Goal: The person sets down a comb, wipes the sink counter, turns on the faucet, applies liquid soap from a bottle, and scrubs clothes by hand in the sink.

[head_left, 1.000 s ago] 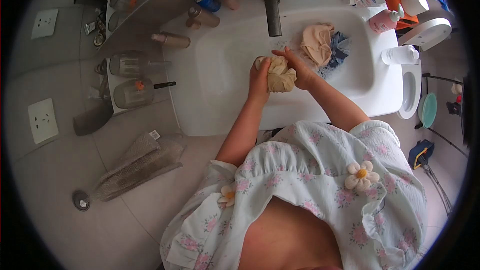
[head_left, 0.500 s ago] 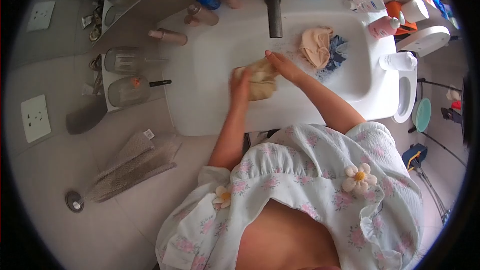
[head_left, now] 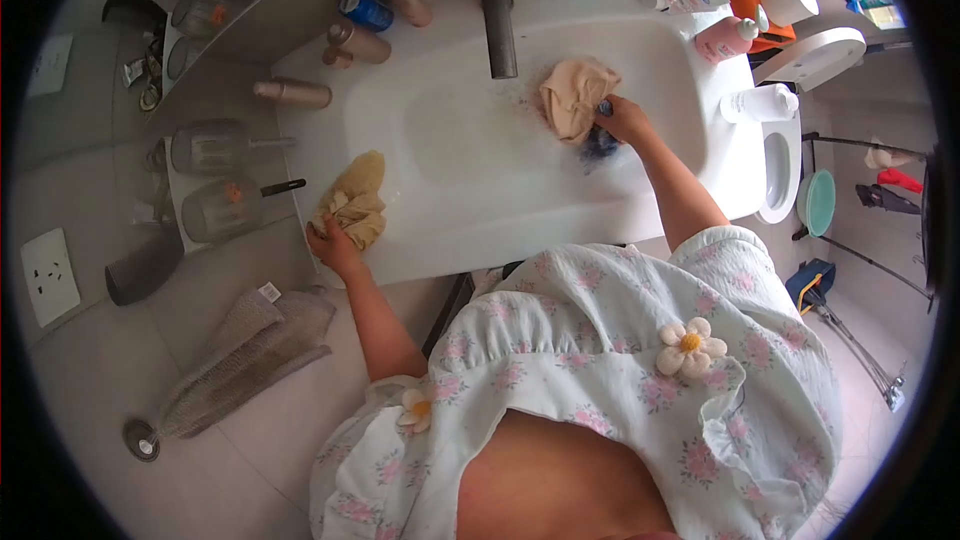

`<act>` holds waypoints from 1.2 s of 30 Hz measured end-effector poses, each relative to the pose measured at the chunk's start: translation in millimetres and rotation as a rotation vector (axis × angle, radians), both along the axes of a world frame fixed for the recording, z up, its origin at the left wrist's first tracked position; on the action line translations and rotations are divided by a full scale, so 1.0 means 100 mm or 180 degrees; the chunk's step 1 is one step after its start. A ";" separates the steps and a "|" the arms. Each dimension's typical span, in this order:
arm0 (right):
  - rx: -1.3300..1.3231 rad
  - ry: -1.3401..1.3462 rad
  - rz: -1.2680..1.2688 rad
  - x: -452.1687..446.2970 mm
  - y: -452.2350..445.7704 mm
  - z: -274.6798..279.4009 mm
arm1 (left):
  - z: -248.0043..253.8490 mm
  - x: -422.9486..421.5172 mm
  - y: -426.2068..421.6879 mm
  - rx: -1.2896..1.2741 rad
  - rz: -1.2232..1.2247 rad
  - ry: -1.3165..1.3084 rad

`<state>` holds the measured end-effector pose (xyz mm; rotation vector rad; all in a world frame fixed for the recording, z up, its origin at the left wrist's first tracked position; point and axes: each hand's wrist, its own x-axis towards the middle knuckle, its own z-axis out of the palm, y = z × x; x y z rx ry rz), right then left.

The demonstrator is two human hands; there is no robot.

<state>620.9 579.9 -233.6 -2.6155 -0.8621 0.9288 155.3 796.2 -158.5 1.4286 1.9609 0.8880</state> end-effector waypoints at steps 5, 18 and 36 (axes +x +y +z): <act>0.1471 0.1442 -0.0836 -0.13 0.25 0.95 | 0.30 0.32 -0.24 0.2093 -0.1101 0.2318; 0.2340 0.2252 0.0889 -0.94 0.96 1.30 | -1.06 1.96 -0.30 -0.1420 -0.2217 -0.3101; 0.0707 -0.1170 0.2337 -1.08 0.58 -0.20 | 0.11 1.91 0.07 -0.0426 -0.2265 -0.2214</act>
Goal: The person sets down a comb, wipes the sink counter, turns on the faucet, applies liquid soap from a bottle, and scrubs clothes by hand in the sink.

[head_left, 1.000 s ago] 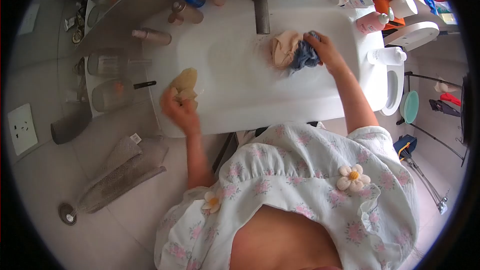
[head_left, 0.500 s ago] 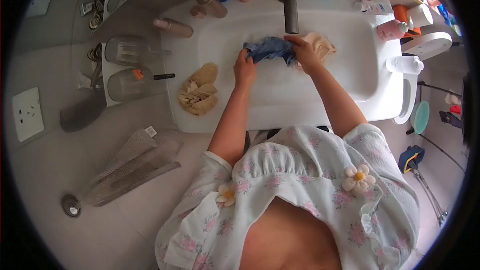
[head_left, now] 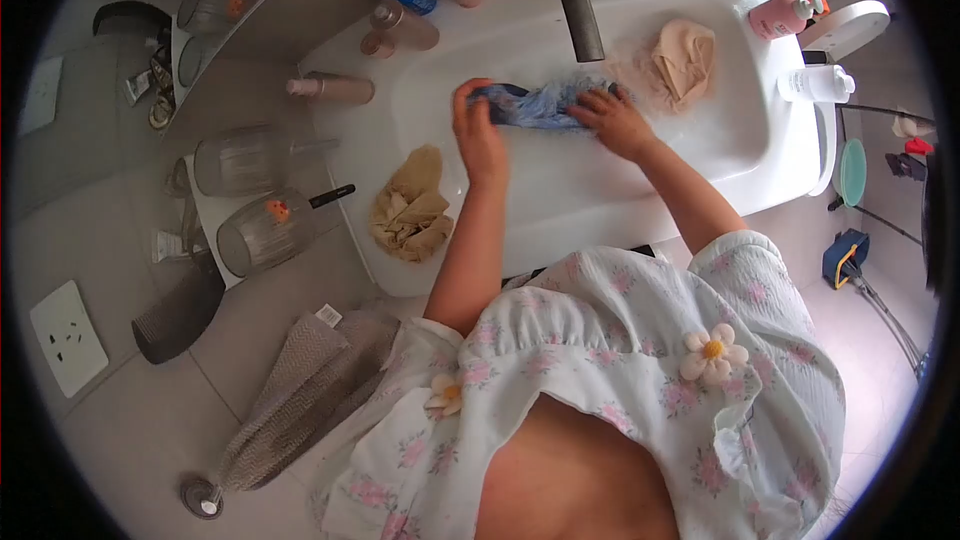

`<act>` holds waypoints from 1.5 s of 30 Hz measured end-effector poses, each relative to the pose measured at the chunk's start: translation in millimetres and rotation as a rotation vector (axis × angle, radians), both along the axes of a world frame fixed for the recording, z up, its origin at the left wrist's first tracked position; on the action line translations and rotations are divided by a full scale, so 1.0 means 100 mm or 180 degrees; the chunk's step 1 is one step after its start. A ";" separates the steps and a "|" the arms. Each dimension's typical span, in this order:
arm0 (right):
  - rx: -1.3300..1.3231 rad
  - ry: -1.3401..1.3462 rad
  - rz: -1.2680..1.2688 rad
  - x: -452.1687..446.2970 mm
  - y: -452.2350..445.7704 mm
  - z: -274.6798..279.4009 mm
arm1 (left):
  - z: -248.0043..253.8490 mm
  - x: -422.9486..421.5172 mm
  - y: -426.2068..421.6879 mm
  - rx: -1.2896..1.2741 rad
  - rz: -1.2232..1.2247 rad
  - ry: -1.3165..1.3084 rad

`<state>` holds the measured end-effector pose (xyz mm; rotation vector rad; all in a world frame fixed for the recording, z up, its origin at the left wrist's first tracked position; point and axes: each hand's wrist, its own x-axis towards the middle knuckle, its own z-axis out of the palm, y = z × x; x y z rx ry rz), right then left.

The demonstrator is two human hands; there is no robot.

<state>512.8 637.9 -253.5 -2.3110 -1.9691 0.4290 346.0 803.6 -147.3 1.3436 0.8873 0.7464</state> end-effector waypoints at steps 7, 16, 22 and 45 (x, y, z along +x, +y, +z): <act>0.0540 0.0626 -0.2425 0.22 0.31 0.02 | -0.76 -0.34 0.11 -0.1822 -0.0088 0.0976; 0.1026 0.1546 -0.0599 -0.97 0.72 1.24 | -0.80 0.09 0.08 -0.3677 -0.1298 -0.1030; 0.1469 0.1268 -0.0923 -0.91 1.04 0.54 | -1.29 0.14 -0.01 -0.4280 -0.0590 -0.1410; 0.0974 0.1606 -0.1865 -0.01 0.99 0.04 | -0.82 0.30 -0.07 -0.3717 -0.0513 -0.0973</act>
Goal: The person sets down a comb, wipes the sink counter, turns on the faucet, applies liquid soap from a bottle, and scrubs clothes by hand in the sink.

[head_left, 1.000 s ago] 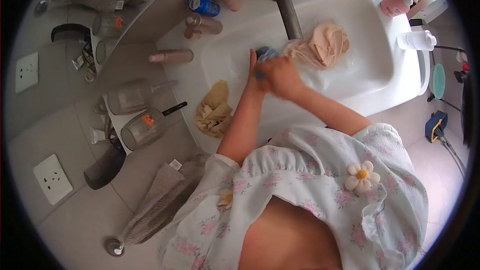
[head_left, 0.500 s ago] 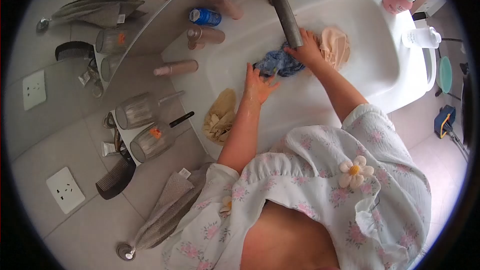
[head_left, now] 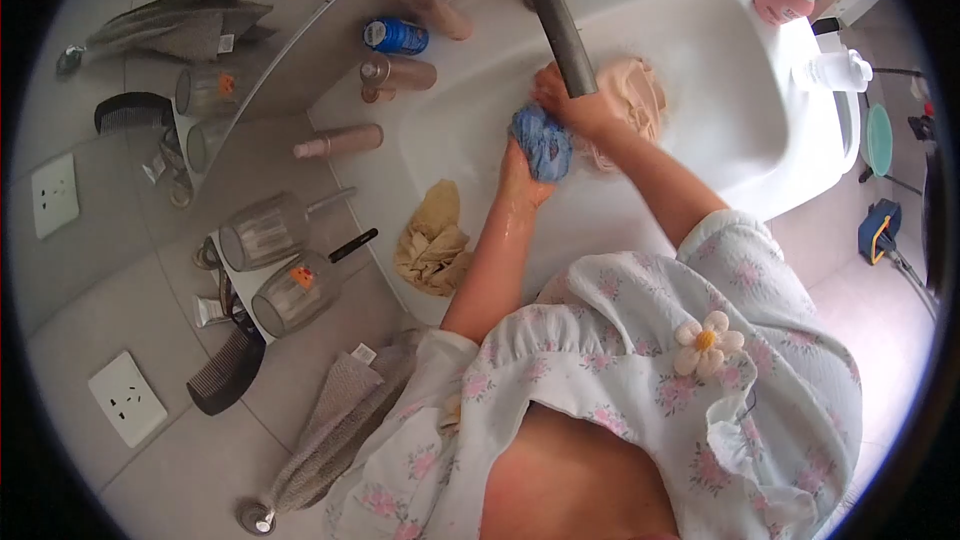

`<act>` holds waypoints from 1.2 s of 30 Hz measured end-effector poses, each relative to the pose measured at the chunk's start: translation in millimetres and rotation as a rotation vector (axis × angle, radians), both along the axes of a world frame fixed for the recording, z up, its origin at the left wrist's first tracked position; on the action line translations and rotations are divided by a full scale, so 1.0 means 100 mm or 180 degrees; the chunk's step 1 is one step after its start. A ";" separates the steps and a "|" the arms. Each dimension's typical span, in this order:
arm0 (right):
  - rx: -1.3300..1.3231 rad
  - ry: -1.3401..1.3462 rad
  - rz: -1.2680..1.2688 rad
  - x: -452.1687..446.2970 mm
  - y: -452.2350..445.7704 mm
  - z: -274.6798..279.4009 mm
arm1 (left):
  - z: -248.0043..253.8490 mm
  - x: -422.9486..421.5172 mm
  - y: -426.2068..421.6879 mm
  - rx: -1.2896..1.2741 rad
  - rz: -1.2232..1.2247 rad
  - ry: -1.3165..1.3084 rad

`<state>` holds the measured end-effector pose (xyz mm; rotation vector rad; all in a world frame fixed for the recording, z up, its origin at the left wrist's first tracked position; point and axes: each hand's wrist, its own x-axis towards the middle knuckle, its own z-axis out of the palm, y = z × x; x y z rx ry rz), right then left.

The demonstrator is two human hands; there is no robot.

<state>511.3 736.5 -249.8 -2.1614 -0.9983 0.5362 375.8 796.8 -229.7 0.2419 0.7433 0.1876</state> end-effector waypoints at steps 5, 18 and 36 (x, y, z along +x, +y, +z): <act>-0.0956 -0.1365 -0.0849 0.35 -0.64 0.24 | 0.38 -0.10 0.18 0.0039 0.0241 0.0049; 0.0235 0.0580 0.0762 -1.21 -0.32 -0.59 | -0.02 0.47 0.10 -0.0438 -0.0804 -0.2124; 0.0512 0.0134 -0.0744 0.02 -0.59 -0.60 | -0.29 0.15 -0.15 0.2117 -0.1564 0.0910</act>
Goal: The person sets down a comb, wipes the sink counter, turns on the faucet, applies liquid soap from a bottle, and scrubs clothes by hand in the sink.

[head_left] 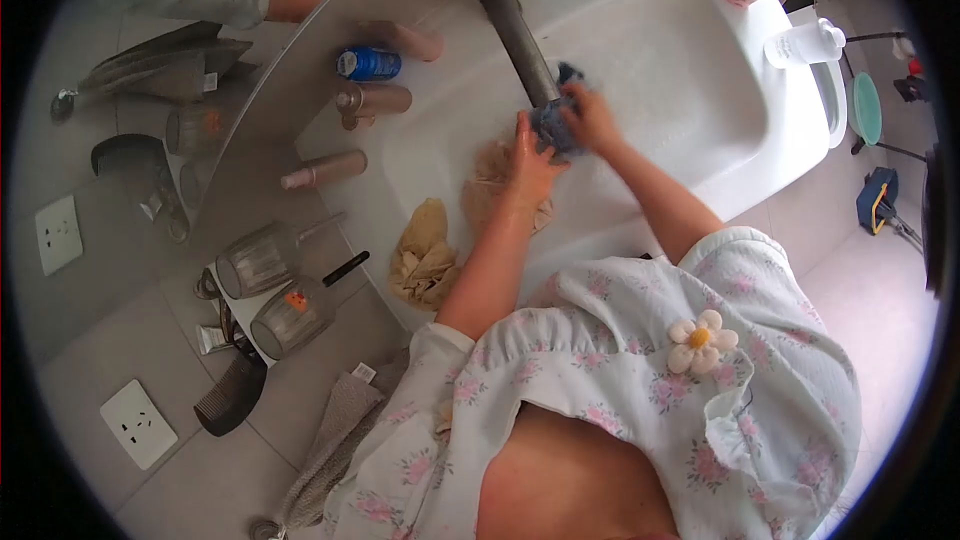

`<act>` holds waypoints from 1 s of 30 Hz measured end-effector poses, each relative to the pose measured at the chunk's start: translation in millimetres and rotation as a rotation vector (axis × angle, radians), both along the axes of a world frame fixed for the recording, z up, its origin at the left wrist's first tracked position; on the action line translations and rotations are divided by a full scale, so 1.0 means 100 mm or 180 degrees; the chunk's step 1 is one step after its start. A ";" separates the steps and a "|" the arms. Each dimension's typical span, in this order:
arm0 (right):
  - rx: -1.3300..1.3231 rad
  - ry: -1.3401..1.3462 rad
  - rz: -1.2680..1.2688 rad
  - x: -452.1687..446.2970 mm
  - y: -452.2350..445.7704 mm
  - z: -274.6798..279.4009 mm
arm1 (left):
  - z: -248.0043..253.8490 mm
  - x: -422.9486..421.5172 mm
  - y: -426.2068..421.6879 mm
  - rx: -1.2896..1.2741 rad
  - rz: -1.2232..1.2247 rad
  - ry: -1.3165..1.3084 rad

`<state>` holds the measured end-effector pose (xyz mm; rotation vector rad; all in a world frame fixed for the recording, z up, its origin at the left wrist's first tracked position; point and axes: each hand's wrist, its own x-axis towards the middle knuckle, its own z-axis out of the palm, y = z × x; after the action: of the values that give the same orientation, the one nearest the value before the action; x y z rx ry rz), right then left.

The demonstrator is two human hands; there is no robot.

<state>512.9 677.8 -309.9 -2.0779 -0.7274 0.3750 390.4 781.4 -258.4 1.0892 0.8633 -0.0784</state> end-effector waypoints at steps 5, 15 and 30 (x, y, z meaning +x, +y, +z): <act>-0.0084 0.1079 0.0647 -0.73 0.24 1.34 | -0.13 -0.01 0.07 -0.1817 0.0709 -0.1184; -0.0937 -0.1091 -0.0238 0.60 -0.09 0.63 | -0.28 -0.08 -0.14 -0.0250 0.0085 -0.0336; -0.0755 0.0124 -0.0235 0.25 0.13 0.81 | 0.17 0.25 -0.31 0.0952 -0.0613 -0.0854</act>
<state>537.6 690.8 -229.1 -2.3062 -0.6049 0.4784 415.0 750.7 -241.5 1.4258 0.5368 0.0380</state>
